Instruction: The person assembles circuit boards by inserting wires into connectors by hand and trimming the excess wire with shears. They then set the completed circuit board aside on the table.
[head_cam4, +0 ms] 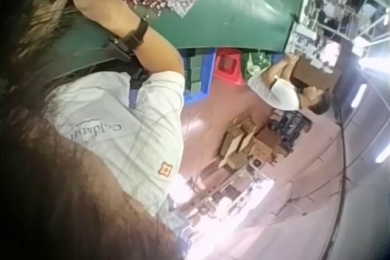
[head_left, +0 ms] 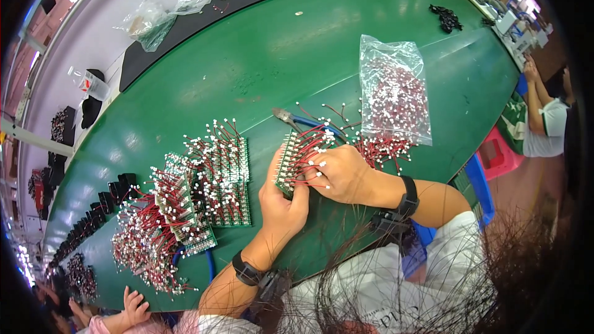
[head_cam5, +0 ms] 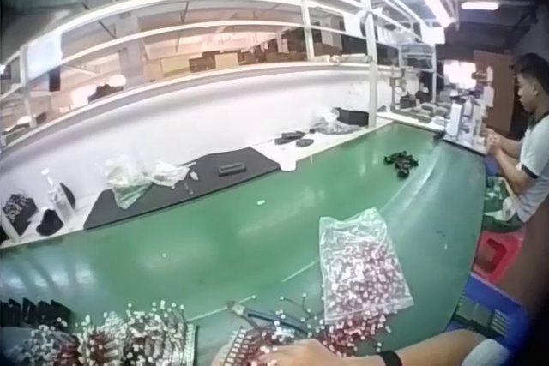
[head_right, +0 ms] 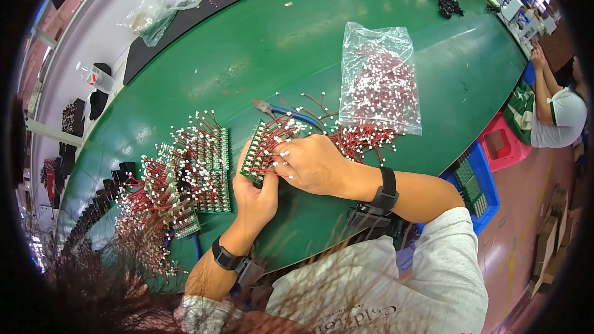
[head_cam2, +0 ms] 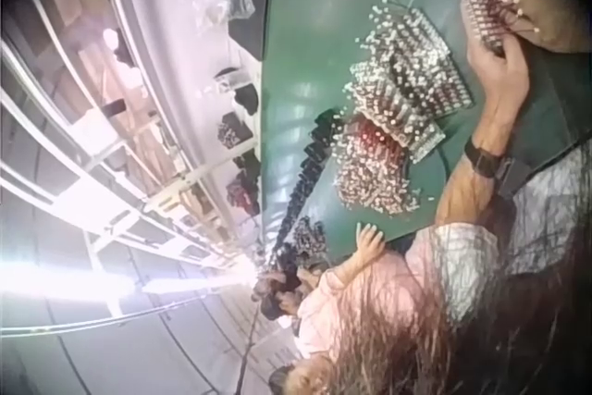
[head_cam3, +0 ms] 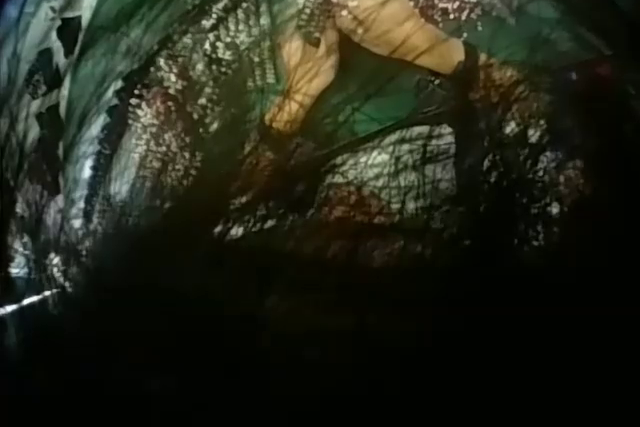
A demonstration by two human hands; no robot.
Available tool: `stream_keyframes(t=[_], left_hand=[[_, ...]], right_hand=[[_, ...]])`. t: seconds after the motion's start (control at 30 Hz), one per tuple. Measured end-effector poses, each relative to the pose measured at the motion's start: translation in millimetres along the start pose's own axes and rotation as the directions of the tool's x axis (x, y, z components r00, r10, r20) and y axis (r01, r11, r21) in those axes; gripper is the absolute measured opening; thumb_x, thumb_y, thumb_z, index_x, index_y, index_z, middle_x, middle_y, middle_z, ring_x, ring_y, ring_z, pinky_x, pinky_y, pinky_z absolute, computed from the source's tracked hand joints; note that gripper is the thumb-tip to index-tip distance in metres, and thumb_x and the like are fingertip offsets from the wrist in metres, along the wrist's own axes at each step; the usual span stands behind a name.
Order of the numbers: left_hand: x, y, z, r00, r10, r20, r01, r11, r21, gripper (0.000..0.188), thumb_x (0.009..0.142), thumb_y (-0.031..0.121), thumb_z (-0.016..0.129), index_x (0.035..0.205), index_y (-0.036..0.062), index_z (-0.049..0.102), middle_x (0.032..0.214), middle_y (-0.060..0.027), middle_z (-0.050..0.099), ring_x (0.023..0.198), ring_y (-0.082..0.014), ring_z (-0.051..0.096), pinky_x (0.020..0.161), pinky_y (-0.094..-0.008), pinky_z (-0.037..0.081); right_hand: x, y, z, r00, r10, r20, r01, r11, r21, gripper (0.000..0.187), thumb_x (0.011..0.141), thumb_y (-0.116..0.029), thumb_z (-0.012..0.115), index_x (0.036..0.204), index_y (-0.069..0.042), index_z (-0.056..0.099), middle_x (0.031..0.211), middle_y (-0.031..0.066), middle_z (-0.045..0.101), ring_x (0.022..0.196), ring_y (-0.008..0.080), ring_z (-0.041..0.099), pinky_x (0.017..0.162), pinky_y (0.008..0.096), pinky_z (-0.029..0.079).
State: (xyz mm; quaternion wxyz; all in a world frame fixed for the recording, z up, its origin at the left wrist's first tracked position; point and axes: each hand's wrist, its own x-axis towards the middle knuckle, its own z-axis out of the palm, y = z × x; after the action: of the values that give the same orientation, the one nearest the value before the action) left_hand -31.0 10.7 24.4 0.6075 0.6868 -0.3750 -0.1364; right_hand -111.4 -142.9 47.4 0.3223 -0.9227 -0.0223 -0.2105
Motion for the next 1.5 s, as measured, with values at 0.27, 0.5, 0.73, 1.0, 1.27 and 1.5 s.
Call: stream_keyframes(t=[0.27,0.5,0.73,1.0,1.27,1.5], left_hand=[[2,0,-1,0.997,0.003,0.076,-0.005,0.999,0.039,0.058,0.087,-0.002,0.054,0.143,-0.0056,0.039,0.119,-0.0165,0.066,0.104,-0.02,0.065,0.09,-0.0319,0.05],[1,-1,0,0.998,-0.062,0.024,0.063,0.996,-0.057,0.057,0.089,-0.001,0.056,0.143,-0.006,0.039,0.118,-0.0145,0.066,0.103,-0.0178,0.064,0.09,-0.03,0.049],[-1,5,4,0.996,-0.086,0.016,0.088,0.989,-0.116,0.028,0.091,-0.001,0.056,0.119,-0.0024,0.059,0.111,-0.0063,0.065,0.102,-0.0129,0.059,0.09,-0.0276,0.046],[1,2,1,0.997,-0.069,0.024,0.069,0.997,-0.035,0.046,0.09,-0.001,0.058,0.134,-0.008,0.048,0.103,-0.0115,0.07,0.087,-0.0093,0.062,0.076,-0.0252,0.05],[3,5,4,0.999,-0.034,0.025,0.035,0.999,-0.017,0.043,0.092,-0.001,0.057,0.133,-0.0076,0.048,0.103,-0.0134,0.07,0.086,-0.0111,0.063,0.077,-0.0272,0.05],[1,3,1,0.998,0.001,0.067,-0.003,0.999,0.034,0.038,0.089,-0.002,0.055,0.127,-0.0072,0.052,0.09,-0.0152,0.069,0.071,-0.0179,0.065,0.066,-0.0309,0.05]], right_hand=[[-3,1,3,1.0,0.006,-0.022,-0.007,0.999,-0.054,0.015,0.081,-0.016,0.066,0.089,-0.003,0.065,0.079,0.0135,0.068,0.067,0.0326,0.067,0.058,0.0424,0.054],[-1,0,3,0.998,0.033,-0.06,-0.034,0.999,-0.015,0.016,0.084,-0.013,0.063,0.091,0.001,0.06,0.07,0.0163,0.065,0.059,0.035,0.064,0.054,0.0432,0.053],[-2,6,8,0.997,0.004,-0.078,-0.002,0.999,0.032,0.016,0.078,-0.006,0.069,0.089,-0.005,0.059,0.076,0.0119,0.063,0.061,0.0325,0.063,0.053,0.0416,0.051],[-2,10,6,0.999,-0.01,-0.033,0.012,0.999,0.052,0.026,0.078,-0.012,0.067,0.099,0.001,0.059,0.068,0.0162,0.063,0.061,0.0369,0.064,0.056,0.0442,0.053],[-2,9,5,0.998,-0.026,-0.058,0.029,0.999,0.046,0.023,0.079,-0.011,0.066,0.097,0.001,0.058,0.066,0.0152,0.062,0.06,0.036,0.063,0.054,0.0441,0.052],[-2,9,1,0.999,-0.036,-0.038,0.039,0.995,0.089,0.012,0.075,-0.001,0.066,0.086,-0.004,0.06,0.077,0.0111,0.06,0.063,0.0317,0.062,0.054,0.0402,0.05]])
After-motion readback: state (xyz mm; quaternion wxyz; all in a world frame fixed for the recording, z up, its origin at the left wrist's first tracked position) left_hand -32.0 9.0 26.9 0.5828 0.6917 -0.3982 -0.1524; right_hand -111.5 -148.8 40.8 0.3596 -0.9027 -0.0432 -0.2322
